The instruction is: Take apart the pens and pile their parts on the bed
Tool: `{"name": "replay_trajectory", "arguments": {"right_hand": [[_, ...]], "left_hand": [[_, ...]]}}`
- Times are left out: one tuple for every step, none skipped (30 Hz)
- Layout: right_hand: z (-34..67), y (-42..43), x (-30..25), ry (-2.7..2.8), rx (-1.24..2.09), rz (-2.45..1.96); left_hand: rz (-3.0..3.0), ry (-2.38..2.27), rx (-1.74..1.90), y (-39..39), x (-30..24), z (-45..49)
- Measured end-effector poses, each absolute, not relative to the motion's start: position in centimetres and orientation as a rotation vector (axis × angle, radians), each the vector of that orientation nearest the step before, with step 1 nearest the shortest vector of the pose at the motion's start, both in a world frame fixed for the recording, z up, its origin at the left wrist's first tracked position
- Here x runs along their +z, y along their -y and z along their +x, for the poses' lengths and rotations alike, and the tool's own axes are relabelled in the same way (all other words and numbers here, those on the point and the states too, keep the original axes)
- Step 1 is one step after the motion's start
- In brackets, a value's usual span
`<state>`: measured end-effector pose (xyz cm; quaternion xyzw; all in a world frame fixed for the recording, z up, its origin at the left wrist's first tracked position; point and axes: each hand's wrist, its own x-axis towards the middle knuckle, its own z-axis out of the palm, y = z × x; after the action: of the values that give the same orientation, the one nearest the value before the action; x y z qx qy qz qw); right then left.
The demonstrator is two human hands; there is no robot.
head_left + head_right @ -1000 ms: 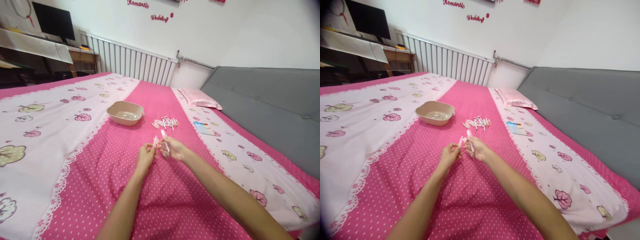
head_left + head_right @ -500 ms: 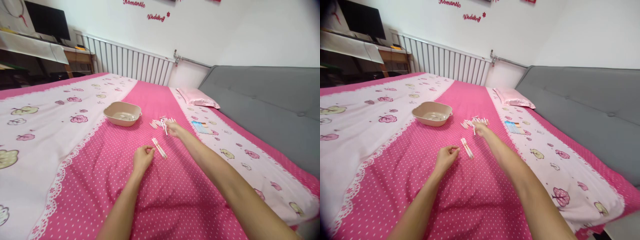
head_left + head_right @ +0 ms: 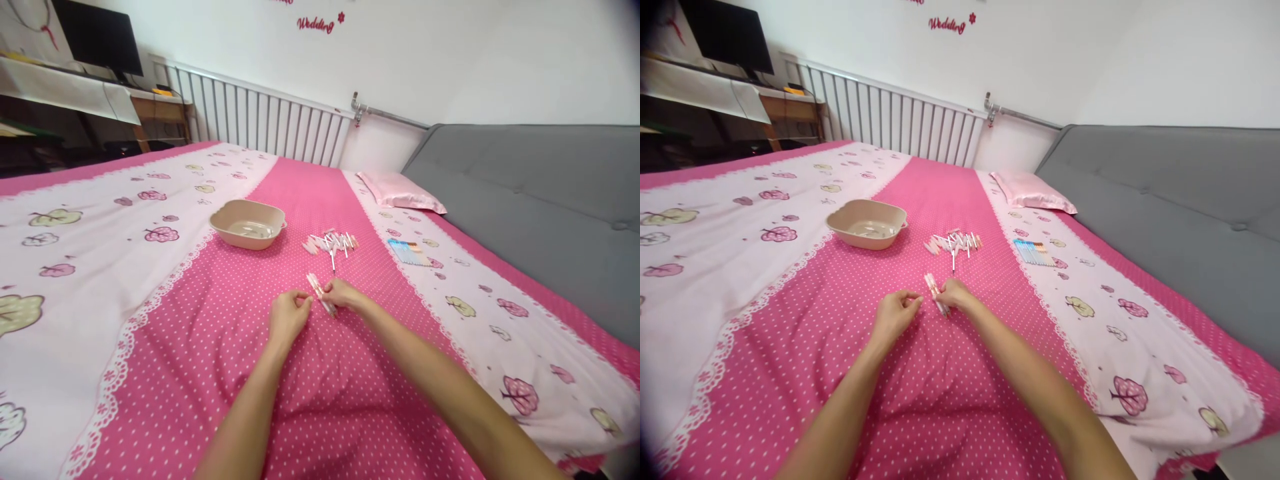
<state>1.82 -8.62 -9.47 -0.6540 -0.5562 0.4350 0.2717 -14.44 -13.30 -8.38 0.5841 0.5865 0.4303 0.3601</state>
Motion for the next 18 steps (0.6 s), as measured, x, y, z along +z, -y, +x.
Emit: {"name": "replay_trajectory", "arguments": {"right_hand": [[1.8,8.6,-9.3,1.485,1.202,-1.782],[1.8,8.5,-9.1,1.460,1.240,-1.790],[1.9,8.5,-8.8,1.434,1.272,-1.788],[1.9,8.5,-8.5,1.410,1.293,-1.776],[2.0,8.6,-8.1,1.383,1.306,-1.753],[2.0,8.8,-7.6,1.353,1.313,-1.718],[1.9,9.1,-7.1,1.320,1.318,-1.674],[1.7,9.4,-6.7,1.285,1.328,-1.623],[1.4,9.8,-6.2,1.251,1.346,-1.567],[1.1,10.2,-5.7,1.218,1.370,-1.513],[0.6,10.6,-5.2,1.188,1.397,-1.461],[0.1,11.0,-4.8,1.161,1.421,-1.415],[-0.3,11.3,-4.5,1.138,1.439,-1.376],[-0.8,11.6,-4.2,1.118,1.447,-1.343],[-1.2,11.9,-3.9,1.101,1.448,-1.318],[-1.4,12.1,-3.7,1.090,1.445,-1.299],[-1.6,12.2,-3.6,1.084,1.439,-1.286],[-1.7,12.3,-3.5,1.082,1.428,-1.278]], "left_hand": [[1.509,-1.518,1.105,13.3,-8.4,-14.5],[1.512,-1.524,1.101,13.3,-8.4,-14.5],[1.515,-1.529,1.099,13.3,-8.4,-14.5],[1.518,-1.532,1.098,13.3,-8.4,-14.5],[1.522,-1.531,1.097,13.4,-8.4,-14.5],[1.526,-1.525,1.095,13.4,-8.4,-14.5],[1.533,-1.513,1.092,13.4,-8.4,-14.4],[1.539,-1.491,1.089,13.4,-8.4,-14.2],[1.542,-1.458,1.086,13.5,-8.4,-14.1],[1.546,-1.417,1.082,13.6,-8.4,-14.0],[1.549,-1.375,1.084,13.6,-8.4,-13.8],[1.556,-1.338,1.092,13.7,-8.4,-13.7],[1.564,-1.316,1.107,13.7,-8.3,-13.6],[1.574,-1.318,1.129,13.8,-8.3,-13.6],[1.581,-1.342,1.153,13.8,-8.3,-13.6],[1.583,-1.377,1.178,13.8,-8.3,-13.6],[1.584,-1.412,1.200,13.8,-8.4,-13.7],[1.590,-1.438,1.217,13.8,-8.4,-13.8]]}}
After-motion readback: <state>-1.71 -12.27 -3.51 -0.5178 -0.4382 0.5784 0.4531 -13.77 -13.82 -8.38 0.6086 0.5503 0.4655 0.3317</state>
